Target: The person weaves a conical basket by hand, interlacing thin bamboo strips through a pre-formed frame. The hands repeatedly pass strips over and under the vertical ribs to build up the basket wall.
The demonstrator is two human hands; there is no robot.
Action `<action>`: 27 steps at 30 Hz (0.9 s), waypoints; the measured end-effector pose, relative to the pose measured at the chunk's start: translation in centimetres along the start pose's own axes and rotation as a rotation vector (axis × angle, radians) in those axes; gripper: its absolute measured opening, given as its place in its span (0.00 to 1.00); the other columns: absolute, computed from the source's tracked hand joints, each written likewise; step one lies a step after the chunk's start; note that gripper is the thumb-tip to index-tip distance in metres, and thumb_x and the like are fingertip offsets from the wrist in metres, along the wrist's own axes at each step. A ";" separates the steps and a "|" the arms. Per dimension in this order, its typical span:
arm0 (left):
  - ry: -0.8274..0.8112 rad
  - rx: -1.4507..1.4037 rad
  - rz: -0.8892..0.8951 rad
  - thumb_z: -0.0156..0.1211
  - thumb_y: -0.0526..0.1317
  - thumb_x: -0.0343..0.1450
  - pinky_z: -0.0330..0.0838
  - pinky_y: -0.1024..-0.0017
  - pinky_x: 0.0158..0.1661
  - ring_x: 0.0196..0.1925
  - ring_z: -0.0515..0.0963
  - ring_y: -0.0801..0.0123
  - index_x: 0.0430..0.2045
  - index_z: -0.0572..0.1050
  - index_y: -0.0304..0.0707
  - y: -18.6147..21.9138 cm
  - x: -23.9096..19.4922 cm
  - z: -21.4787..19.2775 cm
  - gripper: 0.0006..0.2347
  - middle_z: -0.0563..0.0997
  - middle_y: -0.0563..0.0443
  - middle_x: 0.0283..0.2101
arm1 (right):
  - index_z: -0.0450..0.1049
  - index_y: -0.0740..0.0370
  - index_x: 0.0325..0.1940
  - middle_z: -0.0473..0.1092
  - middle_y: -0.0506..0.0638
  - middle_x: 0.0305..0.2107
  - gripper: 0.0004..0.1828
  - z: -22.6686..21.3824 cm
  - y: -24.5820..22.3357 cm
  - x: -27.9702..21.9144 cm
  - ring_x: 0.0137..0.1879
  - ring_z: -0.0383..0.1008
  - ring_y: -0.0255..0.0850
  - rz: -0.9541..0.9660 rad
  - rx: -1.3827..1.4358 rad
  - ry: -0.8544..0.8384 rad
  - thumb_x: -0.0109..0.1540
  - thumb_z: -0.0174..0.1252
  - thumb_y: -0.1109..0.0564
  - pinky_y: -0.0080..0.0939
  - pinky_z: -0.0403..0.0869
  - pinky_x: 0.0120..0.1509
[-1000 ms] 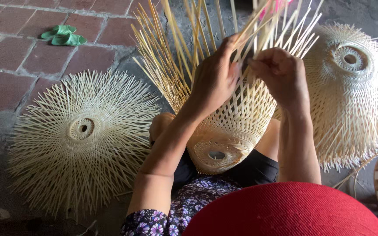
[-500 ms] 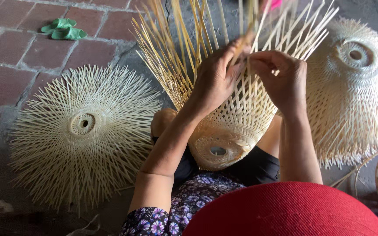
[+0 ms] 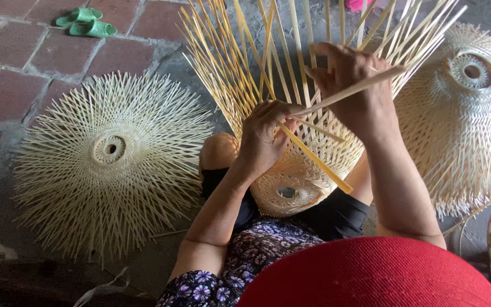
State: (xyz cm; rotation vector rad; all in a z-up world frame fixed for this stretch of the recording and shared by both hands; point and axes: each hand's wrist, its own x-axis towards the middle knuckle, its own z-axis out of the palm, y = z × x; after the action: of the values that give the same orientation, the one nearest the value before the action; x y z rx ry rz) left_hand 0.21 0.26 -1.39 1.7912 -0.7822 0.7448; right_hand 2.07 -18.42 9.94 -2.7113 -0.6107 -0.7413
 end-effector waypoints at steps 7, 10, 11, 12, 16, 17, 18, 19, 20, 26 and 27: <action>0.054 -0.013 -0.012 0.68 0.29 0.70 0.82 0.75 0.43 0.41 0.83 0.73 0.44 0.77 0.46 0.7 0.5 0.0 0.12 0.82 0.56 0.37 | 0.76 0.60 0.36 0.71 0.50 0.25 0.12 0.2 2.0 1.0 0.28 0.69 0.38 -0.175 0.184 -0.116 0.71 0.66 0.53 0.39 0.71 0.32; 0.087 0.099 0.056 0.66 0.26 0.69 0.80 0.70 0.47 0.41 0.82 0.71 0.43 0.77 0.48 1.4 0.1 0.3 0.14 0.81 0.58 0.34 | 0.81 0.61 0.51 0.70 0.49 0.23 0.17 1.0 0.5 0.6 0.26 0.68 0.39 -0.139 0.069 -0.069 0.65 0.70 0.48 0.41 0.70 0.30; 0.109 0.145 0.079 0.65 0.26 0.69 0.79 0.68 0.49 0.41 0.82 0.70 0.42 0.77 0.49 1.4 0.2 0.3 0.14 0.81 0.59 0.34 | 0.81 0.61 0.48 0.72 0.49 0.26 0.14 1.0 0.4 0.7 0.29 0.71 0.39 -0.165 0.087 -0.039 0.65 0.70 0.50 0.41 0.72 0.33; 0.125 0.174 0.096 0.66 0.26 0.69 0.78 0.68 0.48 0.41 0.82 0.70 0.42 0.78 0.49 1.3 0.3 0.4 0.14 0.81 0.59 0.34 | 0.81 0.60 0.44 0.73 0.50 0.28 0.11 1.3 0.4 0.6 0.32 0.73 0.39 -0.191 0.106 -0.010 0.65 0.70 0.51 0.40 0.74 0.37; 0.162 0.153 0.014 0.70 0.33 0.69 0.78 0.69 0.45 0.40 0.80 0.66 0.42 0.77 0.41 0.6 0.2 0.4 0.11 0.80 0.53 0.34 | 0.79 0.58 0.46 0.78 0.48 0.41 0.08 1.1 3.2 0.5 0.48 0.81 0.34 -0.148 0.897 -0.167 0.65 0.68 0.57 0.35 0.83 0.53; 0.169 0.111 -0.042 0.71 0.35 0.69 0.78 0.70 0.44 0.40 0.80 0.65 0.43 0.76 0.37 0.4 0.2 0.5 0.12 0.80 0.51 0.34 | 0.78 0.58 0.47 0.78 0.49 0.43 0.08 0.6 4.0 0.1 0.49 0.81 0.34 -0.152 0.962 -0.169 0.65 0.68 0.58 0.35 0.83 0.55; 0.174 0.129 -0.052 0.72 0.37 0.69 0.79 0.70 0.46 0.41 0.81 0.66 0.42 0.76 0.37 0.1 0.4 0.7 0.12 0.80 0.50 0.35 | 0.78 0.57 0.47 0.78 0.49 0.45 0.08 0.1 4.6 -0.5 0.51 0.80 0.34 -0.157 1.027 -0.172 0.66 0.68 0.60 0.36 0.83 0.57; 0.178 0.145 -0.063 0.72 0.38 0.69 0.80 0.70 0.47 0.42 0.82 0.66 0.42 0.75 0.36 -0.1 0.5 1.1 0.12 0.81 0.49 0.36 | 0.77 0.57 0.48 0.78 0.49 0.47 0.08 -0.2 4.8 -1.0 0.52 0.80 0.33 -0.160 1.091 -0.176 0.66 0.69 0.62 0.36 0.83 0.59; 0.183 0.161 -0.074 0.72 0.39 0.70 0.81 0.70 0.49 0.43 0.83 0.67 0.41 0.75 0.35 -0.2 0.5 1.2 0.13 0.81 0.49 0.37 | 0.77 0.57 0.48 0.78 0.49 0.46 0.08 -0.3 4.7 -1.5 0.52 0.81 0.34 -0.059 1.075 -0.154 0.66 0.68 0.62 0.37 0.83 0.58; 0.123 0.022 -0.008 0.69 0.36 0.75 0.83 0.69 0.56 0.49 0.87 0.69 0.50 0.74 0.39 0.2 0.2 0.9 0.12 0.85 0.51 0.45 | 0.73 0.61 0.57 0.79 0.53 0.42 0.12 1.2 1.8 -0.8 0.45 0.81 0.36 -0.077 0.321 0.105 0.72 0.67 0.63 0.36 0.81 0.49; 0.194 0.009 -0.007 0.67 0.36 0.75 0.82 0.68 0.57 0.52 0.84 0.65 0.53 0.71 0.35 0.3 0.4 0.5 0.14 0.82 0.47 0.49 | 0.71 0.61 0.60 0.79 0.52 0.39 0.16 1.3 1.3 -0.5 0.42 0.80 0.36 -0.030 0.360 0.099 0.71 0.67 0.62 0.36 0.80 0.44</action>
State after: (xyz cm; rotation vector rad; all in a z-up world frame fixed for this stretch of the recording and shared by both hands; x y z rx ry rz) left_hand 0.23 -0.36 -1.06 1.6991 -0.6437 0.9040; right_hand 2.80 -19.27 8.35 -2.3282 -0.6890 -0.6922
